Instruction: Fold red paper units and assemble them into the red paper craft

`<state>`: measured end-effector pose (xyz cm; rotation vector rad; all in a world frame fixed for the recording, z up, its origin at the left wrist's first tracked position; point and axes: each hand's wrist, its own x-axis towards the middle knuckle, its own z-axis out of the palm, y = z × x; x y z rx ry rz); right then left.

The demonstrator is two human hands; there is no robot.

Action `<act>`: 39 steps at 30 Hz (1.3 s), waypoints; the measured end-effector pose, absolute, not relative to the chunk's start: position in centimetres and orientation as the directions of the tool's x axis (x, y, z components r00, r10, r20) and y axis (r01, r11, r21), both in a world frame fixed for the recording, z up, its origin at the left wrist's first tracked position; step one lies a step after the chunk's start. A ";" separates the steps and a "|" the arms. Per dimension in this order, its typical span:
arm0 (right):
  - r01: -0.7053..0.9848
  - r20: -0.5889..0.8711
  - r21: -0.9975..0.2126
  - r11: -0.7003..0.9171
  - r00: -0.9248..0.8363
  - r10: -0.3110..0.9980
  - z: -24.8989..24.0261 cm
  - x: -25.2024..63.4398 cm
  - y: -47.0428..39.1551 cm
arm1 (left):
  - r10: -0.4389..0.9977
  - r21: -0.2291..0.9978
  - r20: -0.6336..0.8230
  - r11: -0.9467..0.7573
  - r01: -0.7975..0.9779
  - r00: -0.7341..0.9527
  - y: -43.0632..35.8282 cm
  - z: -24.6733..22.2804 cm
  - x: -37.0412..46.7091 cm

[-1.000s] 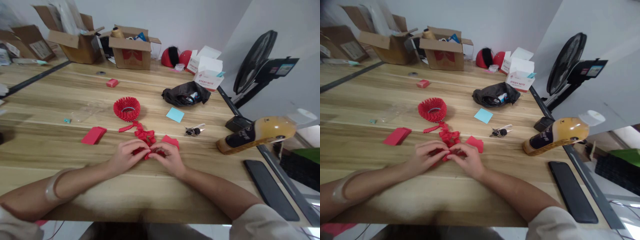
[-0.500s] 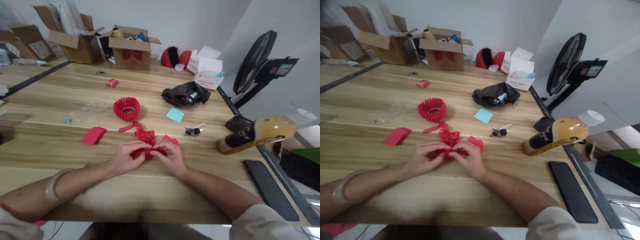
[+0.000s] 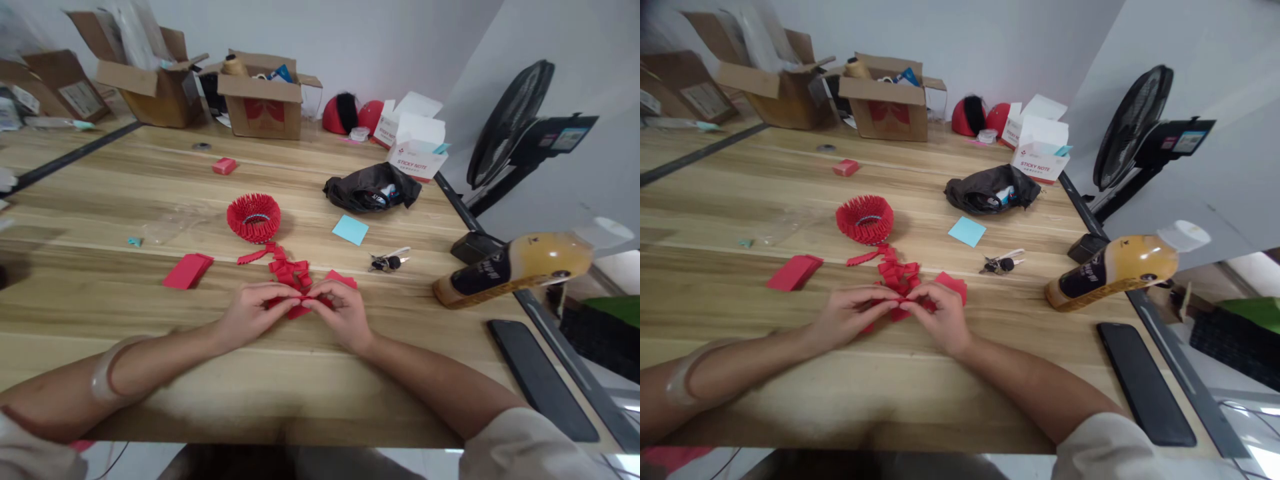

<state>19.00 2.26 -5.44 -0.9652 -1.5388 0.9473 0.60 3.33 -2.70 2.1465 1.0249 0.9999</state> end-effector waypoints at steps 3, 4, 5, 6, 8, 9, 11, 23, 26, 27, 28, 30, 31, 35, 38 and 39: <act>0.098 0.346 -0.928 0.360 -0.134 0.928 -5.5 19.0 2.3 | 0.810 0.725 0.393 -0.564 0.396 0.435 3.4 -2.8 0.6; 0.096 0.342 -0.930 0.356 -0.134 0.930 -5.5 19.0 2.3 | 0.811 0.726 0.393 -0.563 0.395 0.434 3.4 -2.8 0.6; 0.096 0.338 -0.931 0.352 -0.133 0.931 -5.5 19.0 2.3 | 0.812 0.728 0.392 -0.561 0.394 0.432 3.3 -2.8 0.6; 0.098 0.336 -0.932 0.350 -0.134 0.932 -5.5 19.0 2.3 | 0.815 0.731 0.392 -0.558 0.393 0.428 3.3 -2.8 0.6; 0.102 0.339 -0.930 0.354 -0.140 0.930 -5.4 19.0 2.3 | 0.819 0.737 0.390 -0.551 0.391 0.421 3.3 -2.7 0.6; 0.100 0.344 -0.928 0.360 -0.145 0.928 -5.4 19.0 2.3 | 0.822 0.740 0.388 -0.548 0.391 0.417 3.3 -2.7 0.6; 0.094 0.355 -0.924 0.372 -0.155 0.922 -5.3 19.0 2.3 | 0.825 0.741 0.385 -0.543 0.394 0.413 3.2 -2.6 0.7; 0.091 0.344 -0.928 0.360 -0.153 0.926 -5.5 19.0 2.3 | 0.814 0.737 0.415 -0.563 0.375 0.406 3.2 -3.1 0.6; 0.086 0.329 -0.935 0.343 -0.148 0.933 -5.5 19.0 2.3 | 0.809 0.730 0.417 -0.570 0.378 0.414 3.3 -3.1 0.6; 0.087 0.325 -0.936 0.340 -0.149 0.934 -5.5 19.0 2.3 | 0.808 0.727 0.418 -0.572 0.379 0.415 3.3 -3.1 0.6; 0.086 0.325 -0.936 0.340 -0.148 0.934 -5.5 19.0 2.3 | 0.805 0.723 0.423 -0.576 0.380 0.415 3.3 -3.0 0.6; 0.085 0.331 -0.935 0.345 -0.143 0.933 -5.5 19.0 2.3 | 0.796 0.711 0.433 -0.590 0.382 0.423 3.3 -2.9 0.7; 0.083 0.336 -0.933 0.350 -0.141 0.931 -5.5 19.0 2.3 | 0.788 0.703 0.444 -0.601 0.380 0.426 3.3 -2.7 0.7; 0.078 0.345 -0.930 0.358 -0.142 0.928 -5.5 19.0 2.3 | 0.760 0.683 0.472 -0.635 0.359 0.446 3.3 -2.3 0.8; 0.057 0.347 -0.932 0.357 -0.136 0.928 -5.4 18.9 2.3 | 0.765 0.681 0.472 -0.632 0.369 0.438 3.2 -2.2 0.8; 0.046 0.346 -0.934 0.355 -0.133 0.929 -5.4 18.9 2.4 | 0.769 0.681 0.474 -0.629 0.376 0.429 3.2 -2.2 0.8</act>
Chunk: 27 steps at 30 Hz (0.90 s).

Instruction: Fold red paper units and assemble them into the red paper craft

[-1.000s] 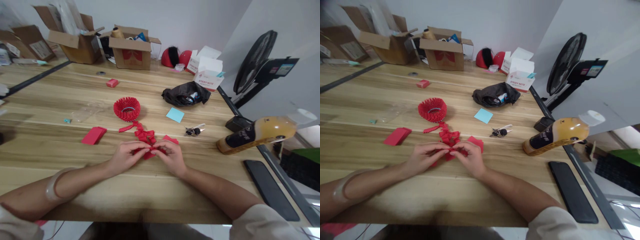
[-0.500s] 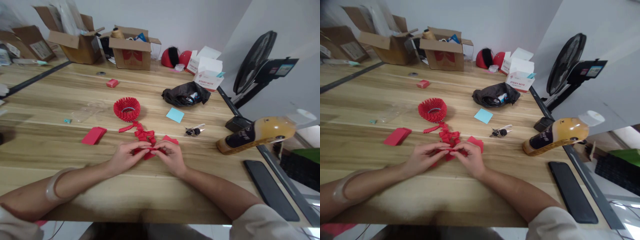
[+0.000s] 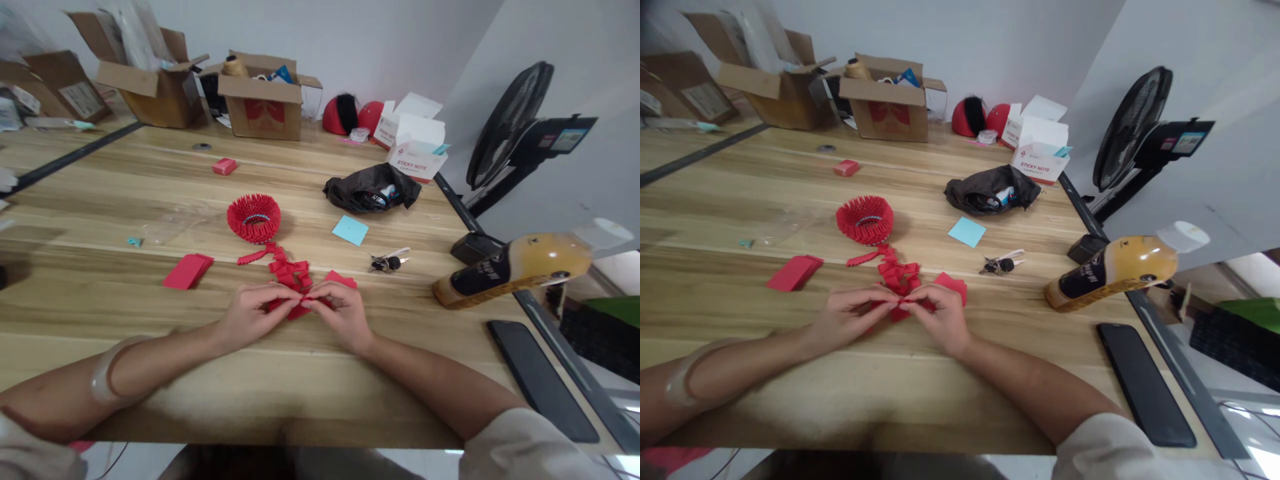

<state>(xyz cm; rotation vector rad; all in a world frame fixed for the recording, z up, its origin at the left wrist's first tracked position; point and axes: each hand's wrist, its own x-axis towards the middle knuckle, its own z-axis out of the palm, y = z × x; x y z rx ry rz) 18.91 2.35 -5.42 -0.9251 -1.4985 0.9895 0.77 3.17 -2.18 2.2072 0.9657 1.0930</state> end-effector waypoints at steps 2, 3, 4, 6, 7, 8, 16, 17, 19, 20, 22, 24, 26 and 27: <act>0.031 0.337 -0.939 0.344 -0.136 0.932 -5.4 18.9 2.4 | 0.781 0.688 0.467 -0.616 0.384 0.415 3.1 -2.3 0.7; 0.031 0.332 -0.940 0.339 -0.138 0.933 -5.4 18.9 2.4 | 0.790 0.697 0.455 -0.603 0.388 0.411 3.1 -2.4 0.7; 0.036 0.328 -0.941 0.336 -0.141 0.934 -5.4 18.9 2.4 | 0.800 0.709 0.439 -0.588 0.390 0.408 3.1 -2.5 0.6; 0.048 0.329 -0.940 0.338 -0.145 0.933 -5.3 19.0 2.4 | 0.817 0.732 0.422 -0.563 0.383 0.393 3.2 -2.7 0.6; 0.052 0.331 -0.938 0.342 -0.148 0.932 -5.3 19.0 2.4 | 0.822 0.742 0.422 -0.556 0.375 0.382 3.2 -2.9 0.6; 0.054 0.334 -0.937 0.345 -0.149 0.931 -5.3 19.0 2.4 | 0.825 0.750 0.428 -0.552 0.366 0.368 3.2 -3.1 0.6; 0.039 0.351 -0.932 0.360 -0.147 0.925 -5.3 19.0 2.4 | 0.822 0.752 0.438 -0.557 0.353 0.363 3.3 -3.6 0.4; 0.039 0.351 -0.932 0.360 -0.146 0.925 -5.3 19.0 2.4 | 0.819 0.748 0.438 -0.560 0.355 0.370 3.3 -3.5 0.4; 0.043 0.346 -0.934 0.355 -0.146 0.927 -5.4 19.0 2.4 | 0.813 0.740 0.442 -0.569 0.358 0.379 3.3 -3.4 0.4; 0.044 0.343 -0.935 0.352 -0.146 0.928 -5.4 19.0 2.5 | 0.811 0.736 0.445 -0.573 0.360 0.381 3.3 -3.4 0.4; 0.047 0.340 -0.936 0.350 -0.144 0.929 -5.4 19.0 2.5 | 0.808 0.730 0.446 -0.577 0.367 0.384 3.3 -3.3 0.5; 0.051 0.342 -0.935 0.352 -0.139 0.929 -5.4 19.0 2.5 | 0.807 0.728 0.447 -0.578 0.367 0.385 3.3 -3.3 0.5; 0.054 0.344 -0.934 0.354 -0.134 0.929 -5.4 19.0 2.4 | 0.809 0.731 0.445 -0.576 0.366 0.384 3.3 -3.2 0.5; 0.053 0.344 -0.934 0.353 -0.133 0.929 -5.3 19.0 2.4 | 0.811 0.733 0.444 -0.574 0.366 0.382 3.3 -3.2 0.5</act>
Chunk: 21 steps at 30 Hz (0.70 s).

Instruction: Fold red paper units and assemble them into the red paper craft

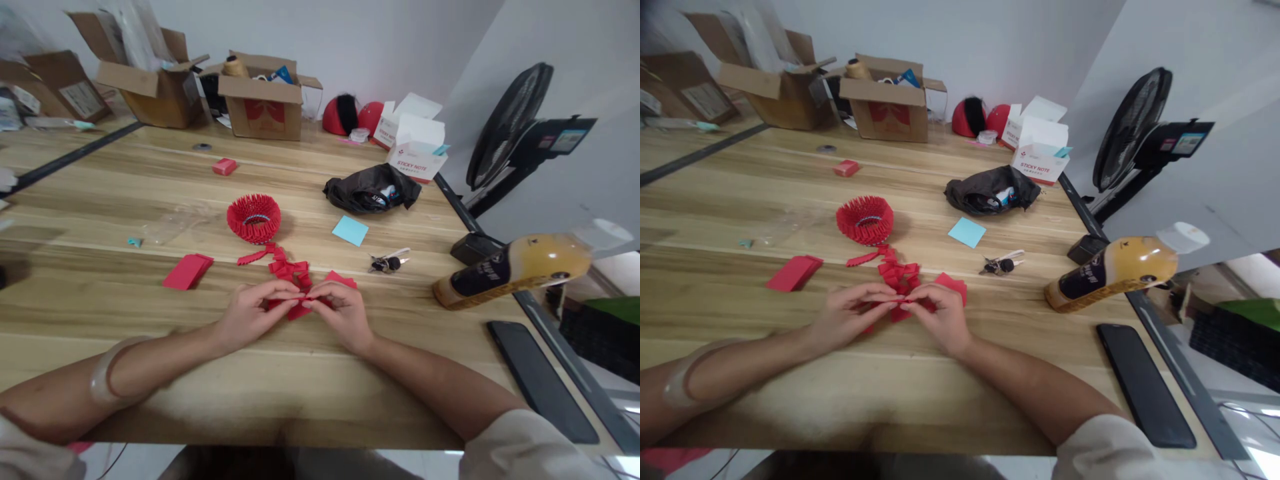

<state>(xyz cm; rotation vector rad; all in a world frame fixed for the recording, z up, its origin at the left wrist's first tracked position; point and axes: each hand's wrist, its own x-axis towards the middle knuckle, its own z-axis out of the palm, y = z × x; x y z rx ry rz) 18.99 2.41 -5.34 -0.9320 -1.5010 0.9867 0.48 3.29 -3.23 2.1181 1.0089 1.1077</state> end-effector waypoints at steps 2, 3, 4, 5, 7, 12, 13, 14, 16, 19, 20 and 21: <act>0.048 0.345 -0.934 0.353 -0.129 0.930 -5.3 19.0 2.4 | 0.815 0.734 0.440 -0.568 0.373 0.377 3.3 -3.2 0.5; 0.044 0.347 -0.934 0.354 -0.126 0.930 -5.2 19.0 2.3 | 0.817 0.732 0.440 -0.567 0.378 0.373 3.2 -3.2 0.5; 0.039 0.350 -0.934 0.356 -0.123 0.929 -5.2 19.0 2.3 | 0.818 0.731 0.441 -0.566 0.382 0.368 3.2 -3.1 0.5; 0.032 0.352 -0.933 0.358 -0.119 0.928 -5.2 19.0 2.3 | 0.819 0.730 0.442 -0.566 0.384 0.366 3.2 -3.1 0.5; 0.009 0.354 -0.934 0.357 -0.113 0.928 -5.2 18.9 2.3 | 0.819 0.730 0.443 -0.566 0.383 0.365 3.1 -3.0 0.5; -0.044 0.354 -0.935 0.352 -0.128 0.926 -5.2 19.0 2.4 | 0.816 0.721 0.448 -0.572 0.391 0.366 3.2 -3.0 0.5; -0.043 0.349 -0.937 0.346 -0.128 0.928 -5.2 19.0 2.4 | 0.814 0.720 0.452 -0.574 0.390 0.365 3.2 -2.9 0.5; -0.041 0.343 -0.939 0.340 -0.126 0.931 -5.2 19.0 2.5 | 0.812 0.720 0.456 -0.577 0.386 0.363 3.3 -2.9 0.5; -0.036 0.337 -0.941 0.336 -0.122 0.933 -5.1 19.1 2.5 | 0.811 0.726 0.463 -0.578 0.373 0.358 3.3 -2.9 0.5; -0.029 0.339 -0.941 0.338 -0.126 0.932 -5.0 19.1 2.4 | 0.820 0.741 0.451 -0.564 0.365 0.352 3.3 -2.9 0.5; -0.027 0.338 -0.941 0.337 -0.128 0.932 -5.0 19.2 2.4 | 0.824 0.745 0.444 -0.557 0.367 0.351 3.3 -2.9 0.6; -0.025 0.333 -0.943 0.333 -0.129 0.934 -5.0 19.2 2.4 | 0.828 0.748 0.438 -0.552 0.370 0.350 3.3 -2.9 0.6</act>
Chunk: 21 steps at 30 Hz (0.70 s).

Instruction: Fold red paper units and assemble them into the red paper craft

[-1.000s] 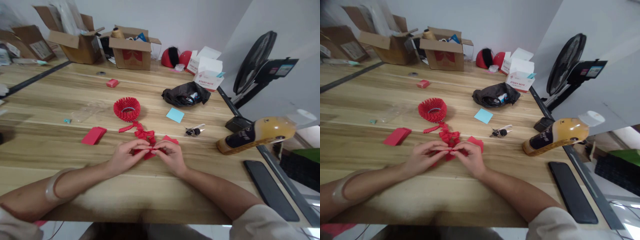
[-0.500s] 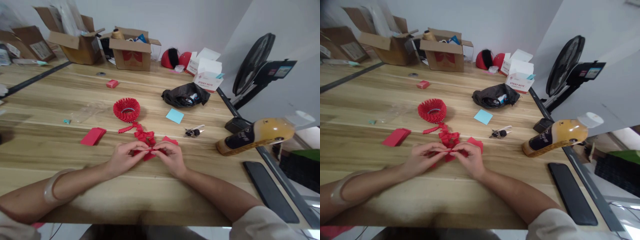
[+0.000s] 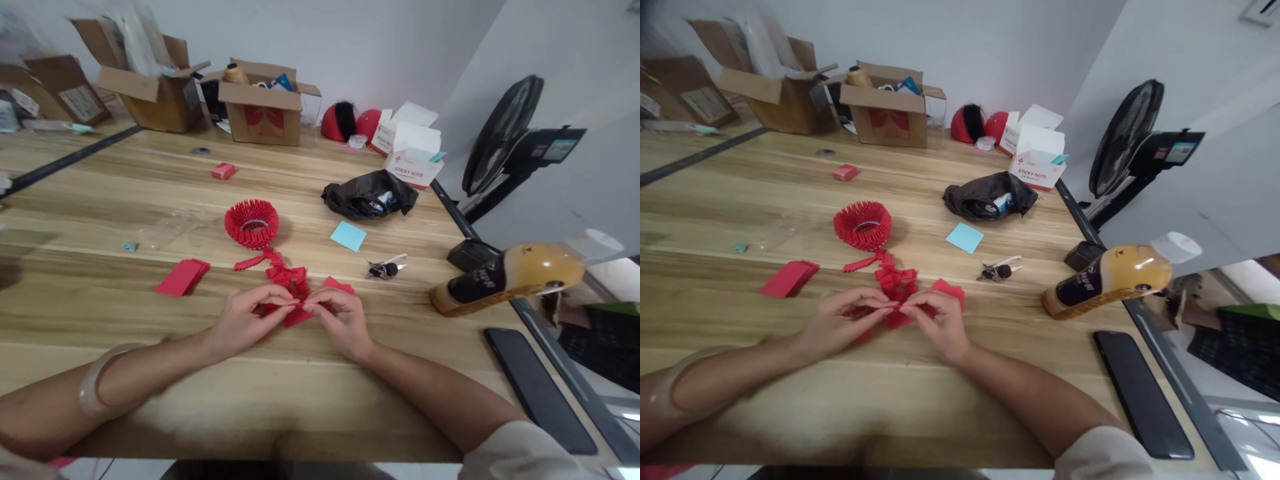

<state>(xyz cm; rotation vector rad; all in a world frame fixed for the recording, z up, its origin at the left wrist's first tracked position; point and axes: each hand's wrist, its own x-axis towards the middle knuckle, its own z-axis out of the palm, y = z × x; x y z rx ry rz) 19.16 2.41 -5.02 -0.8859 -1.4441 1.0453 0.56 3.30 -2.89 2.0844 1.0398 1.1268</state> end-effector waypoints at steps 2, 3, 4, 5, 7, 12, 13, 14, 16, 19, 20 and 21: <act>-0.021 0.317 -0.948 0.318 -0.130 0.939 -5.2 19.2 2.4 | 0.830 0.751 0.438 -0.549 0.368 0.344 3.3 -2.9 0.5; -0.021 0.308 -0.951 0.308 -0.132 0.942 -5.2 19.2 2.5 | 0.829 0.751 0.443 -0.551 0.363 0.342 3.3 -2.9 0.5; -0.021 0.299 -0.954 0.299 -0.134 0.945 -5.3 19.2 2.5 | 0.826 0.751 0.449 -0.555 0.359 0.340 3.3 -2.9 0.5; -0.016 0.290 -0.957 0.291 -0.134 0.947 -5.4 19.2 2.5 | 0.823 0.748 0.454 -0.560 0.356 0.340 3.3 -2.9 0.5; 0.007 0.279 -0.959 0.282 -0.125 0.952 -5.4 19.2 2.5 | 0.815 0.737 0.464 -0.572 0.359 0.345 3.4 -2.8 0.5; 0.067 0.319 -0.942 0.329 -0.128 0.939 -4.9 19.3 2.4 | 0.765 0.668 0.503 -0.640 0.381 0.403 3.5 -2.5 0.5; 0.077 0.326 -0.938 0.338 -0.137 0.936 -4.9 19.3 2.4 | 0.750 0.653 0.511 -0.656 0.378 0.420 3.5 -2.4 0.5; 0.085 0.326 -0.936 0.341 -0.147 0.934 -4.8 19.3 2.4 | 0.738 0.643 0.515 -0.669 0.373 0.436 3.6 -2.3 0.5; 0.094 0.315 -0.938 0.333 -0.168 0.934 -4.9 19.3 2.4 | 0.729 0.638 0.505 -0.676 0.369 0.461 3.7 -2.2 0.5; 0.121 0.300 -0.939 0.322 -0.166 0.939 -4.9 19.2 2.5 | 0.745 0.650 0.454 -0.652 0.390 0.489 3.8 -2.2 0.4; 0.138 0.306 -0.935 0.327 -0.155 0.939 -4.8 19.2 2.4 | 0.745 0.645 0.447 -0.652 0.398 0.495 3.8 -2.2 0.4; 0.154 0.318 -0.928 0.339 -0.147 0.937 -4.7 19.2 2.4 | 0.738 0.635 0.452 -0.660 0.401 0.501 3.8 -2.2 0.3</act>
